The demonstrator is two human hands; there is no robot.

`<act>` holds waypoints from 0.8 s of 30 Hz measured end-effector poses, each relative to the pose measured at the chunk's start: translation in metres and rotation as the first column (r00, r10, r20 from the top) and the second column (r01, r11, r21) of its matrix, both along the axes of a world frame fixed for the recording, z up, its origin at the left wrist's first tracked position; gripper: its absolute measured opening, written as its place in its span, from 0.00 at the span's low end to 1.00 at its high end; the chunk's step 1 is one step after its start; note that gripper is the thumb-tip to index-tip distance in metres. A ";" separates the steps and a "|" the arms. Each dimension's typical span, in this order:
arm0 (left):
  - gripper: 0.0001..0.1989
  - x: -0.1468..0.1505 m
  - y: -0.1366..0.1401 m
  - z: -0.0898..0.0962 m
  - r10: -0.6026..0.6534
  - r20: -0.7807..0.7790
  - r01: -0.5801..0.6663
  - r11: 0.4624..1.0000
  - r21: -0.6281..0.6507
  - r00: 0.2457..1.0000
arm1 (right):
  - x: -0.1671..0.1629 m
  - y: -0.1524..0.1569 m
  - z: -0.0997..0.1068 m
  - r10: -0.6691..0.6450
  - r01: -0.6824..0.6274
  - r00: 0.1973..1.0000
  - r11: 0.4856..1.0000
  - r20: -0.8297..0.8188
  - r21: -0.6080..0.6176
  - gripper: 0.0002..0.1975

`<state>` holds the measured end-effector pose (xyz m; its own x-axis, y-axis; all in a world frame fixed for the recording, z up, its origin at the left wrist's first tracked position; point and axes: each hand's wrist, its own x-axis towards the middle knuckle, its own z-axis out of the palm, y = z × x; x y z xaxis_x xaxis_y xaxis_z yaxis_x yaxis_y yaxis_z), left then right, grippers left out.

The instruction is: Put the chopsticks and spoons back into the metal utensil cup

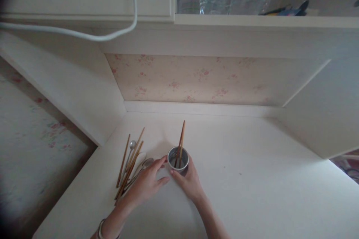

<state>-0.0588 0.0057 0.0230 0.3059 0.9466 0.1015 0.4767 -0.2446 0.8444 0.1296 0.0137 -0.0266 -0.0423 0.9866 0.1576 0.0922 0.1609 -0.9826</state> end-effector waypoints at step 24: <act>0.16 -0.166 0.041 -0.036 0.183 -0.682 -0.409 0.894 -0.184 0.708 | 0.006 -0.006 -0.008 -0.079 0.075 0.968 0.997 0.239 0.027 0.39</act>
